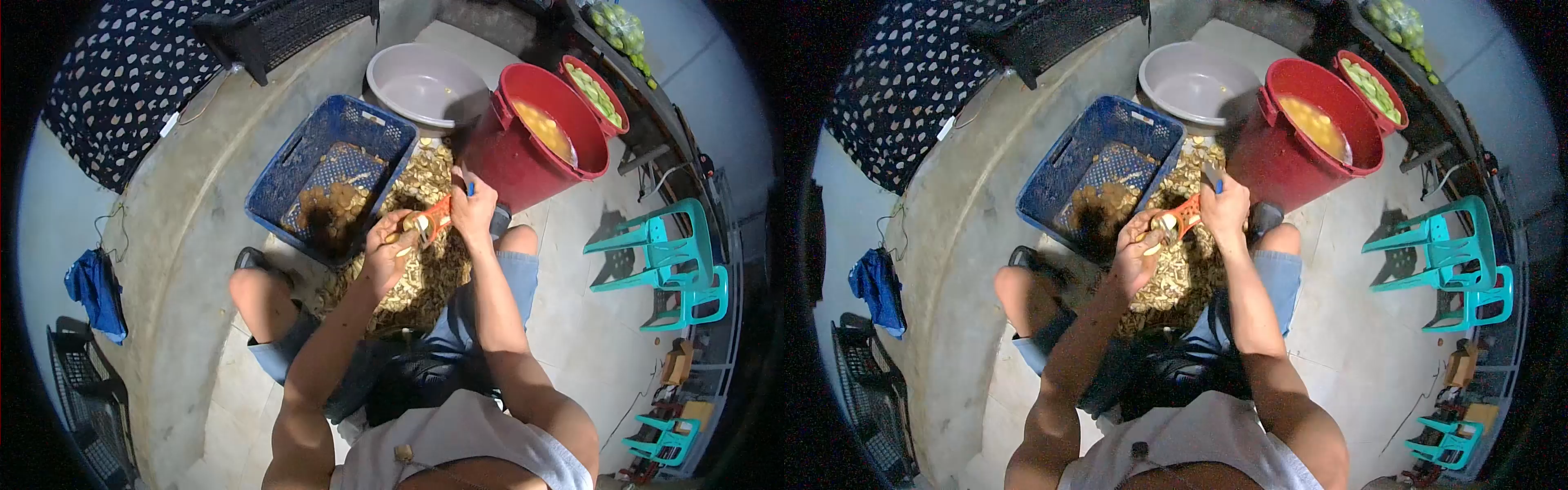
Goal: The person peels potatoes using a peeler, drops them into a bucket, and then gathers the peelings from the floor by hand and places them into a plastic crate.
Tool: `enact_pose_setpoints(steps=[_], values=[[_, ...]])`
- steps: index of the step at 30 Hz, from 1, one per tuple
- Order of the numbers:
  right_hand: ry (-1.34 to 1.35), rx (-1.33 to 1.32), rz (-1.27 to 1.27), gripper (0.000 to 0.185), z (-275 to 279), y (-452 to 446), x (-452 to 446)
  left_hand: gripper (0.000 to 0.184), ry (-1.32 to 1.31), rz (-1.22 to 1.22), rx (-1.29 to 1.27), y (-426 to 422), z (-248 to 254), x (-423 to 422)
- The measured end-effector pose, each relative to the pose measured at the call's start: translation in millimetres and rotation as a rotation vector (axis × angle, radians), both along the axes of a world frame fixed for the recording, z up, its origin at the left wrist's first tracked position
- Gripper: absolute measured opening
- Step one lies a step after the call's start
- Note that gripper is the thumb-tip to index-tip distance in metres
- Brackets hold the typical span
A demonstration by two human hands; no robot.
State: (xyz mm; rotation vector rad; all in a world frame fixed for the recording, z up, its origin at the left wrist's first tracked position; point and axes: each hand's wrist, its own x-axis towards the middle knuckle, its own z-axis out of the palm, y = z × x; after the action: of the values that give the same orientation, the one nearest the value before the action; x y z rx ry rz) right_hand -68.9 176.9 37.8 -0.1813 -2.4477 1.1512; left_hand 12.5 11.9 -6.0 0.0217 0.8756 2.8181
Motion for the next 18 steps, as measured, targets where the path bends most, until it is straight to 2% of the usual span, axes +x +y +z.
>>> enact_pose_setpoints(steps=[1,3,5,7,9,11,13,15,18], values=[[0.034,0.084,0.008,0.025,1.2,-1.1,3.2,0.035,0.051,0.027,0.007,2.7,0.1,0.4],[-0.039,0.028,-0.033,0.025,-14.2,13.0,-5.2,0.033,0.038,0.027,-0.042,0.4,1.5,1.4],[-0.071,-0.102,-0.065,0.023,-26.5,23.2,-14.0,0.029,-0.028,-0.038,0.109,-2.8,2.4,-0.2],[-0.016,-0.151,-0.048,0.022,-15.3,10.4,-3.9,0.028,-0.066,-0.041,0.12,-1.1,0.1,1.6],[0.129,0.131,-0.017,0.023,-2.8,3.0,6.0,0.03,-0.077,0.0,0.152,6.0,3.8,1.1],[0.083,0.082,-0.075,0.023,-26.0,17.0,-6.5,0.032,-0.083,-0.017,0.125,4.4,1.9,2.0],[0.05,-0.05,-0.199,0.021,-25.6,22.6,-15.6,0.033,-0.008,-0.011,0.126,-0.4,5.6,-2.7],[-0.037,-0.047,-0.186,0.023,-23.8,25.1,-16.8,0.035,-0.01,-0.005,0.122,-8.6,6.4,-8.1],[0.09,-0.038,-0.058,0.023,-26.6,19.1,-14.0,0.042,-0.044,0.034,0.088,-8.8,0.4,-9.9]])
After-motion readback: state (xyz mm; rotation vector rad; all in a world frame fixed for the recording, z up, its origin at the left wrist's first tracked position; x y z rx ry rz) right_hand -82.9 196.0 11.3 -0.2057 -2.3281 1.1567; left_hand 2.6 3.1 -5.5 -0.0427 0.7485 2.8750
